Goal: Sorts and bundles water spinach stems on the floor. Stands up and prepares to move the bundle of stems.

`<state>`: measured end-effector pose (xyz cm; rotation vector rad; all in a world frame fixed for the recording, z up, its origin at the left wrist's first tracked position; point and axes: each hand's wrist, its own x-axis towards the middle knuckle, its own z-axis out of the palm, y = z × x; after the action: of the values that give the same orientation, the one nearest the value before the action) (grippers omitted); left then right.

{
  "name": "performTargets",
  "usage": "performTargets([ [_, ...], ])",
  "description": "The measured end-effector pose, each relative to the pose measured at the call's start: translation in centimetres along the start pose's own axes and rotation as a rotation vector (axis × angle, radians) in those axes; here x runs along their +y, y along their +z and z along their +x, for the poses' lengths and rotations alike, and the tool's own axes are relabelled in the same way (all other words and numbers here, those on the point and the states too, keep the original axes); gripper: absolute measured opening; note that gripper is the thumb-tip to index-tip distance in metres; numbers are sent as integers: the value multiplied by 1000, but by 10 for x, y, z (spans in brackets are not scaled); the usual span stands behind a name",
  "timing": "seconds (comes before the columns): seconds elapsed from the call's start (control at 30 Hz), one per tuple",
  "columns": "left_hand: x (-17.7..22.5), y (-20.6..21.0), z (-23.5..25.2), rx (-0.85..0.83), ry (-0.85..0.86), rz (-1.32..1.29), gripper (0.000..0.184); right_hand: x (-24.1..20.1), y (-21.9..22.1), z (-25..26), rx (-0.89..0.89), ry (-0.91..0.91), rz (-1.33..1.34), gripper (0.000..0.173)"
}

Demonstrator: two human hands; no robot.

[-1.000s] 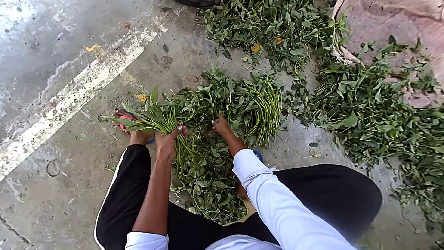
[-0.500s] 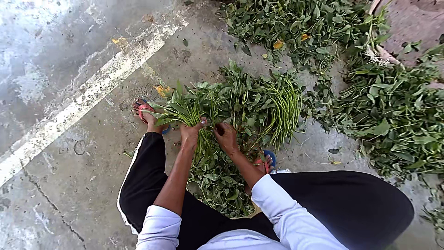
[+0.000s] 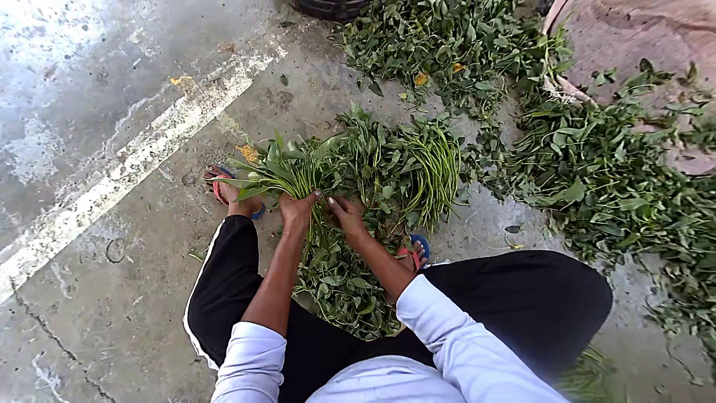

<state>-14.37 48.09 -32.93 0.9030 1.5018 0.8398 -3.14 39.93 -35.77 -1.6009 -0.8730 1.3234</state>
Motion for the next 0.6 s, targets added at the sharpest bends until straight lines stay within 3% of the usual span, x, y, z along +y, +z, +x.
performTargets([
  [0.03, -3, 1, 0, -6, -2, 28, 52, -4, 2, 1, -7, 90, 136, 48],
  [0.1, -9, 3, -1, -37, 10, 103, 49, -11, 12, 12, 85, 129, 307, 39],
  [0.2, -7, 1, -1, -42, 17, 171, 48, -11, 28, 26, 310, 47, 408, 22],
  [0.27, 3, -5, 1, -2, 33, 197, 49, -6, 30, 25, 325, -67, 363, 19],
  [0.4, 20, -35, 16, 119, 130, 300, 56, 10, 5, -9, 0, -442, -299, 18],
  [0.43, 23, -43, 22, 149, 156, 319, 57, 17, -3, -18, -126, -449, -446, 16],
  [0.53, 34, -56, 26, 192, 222, 312, 55, 34, -28, -30, -545, -129, -761, 23],
  [0.6, 39, -54, 22, 194, 233, 341, 55, 27, -37, -28, -750, 184, -999, 65],
])
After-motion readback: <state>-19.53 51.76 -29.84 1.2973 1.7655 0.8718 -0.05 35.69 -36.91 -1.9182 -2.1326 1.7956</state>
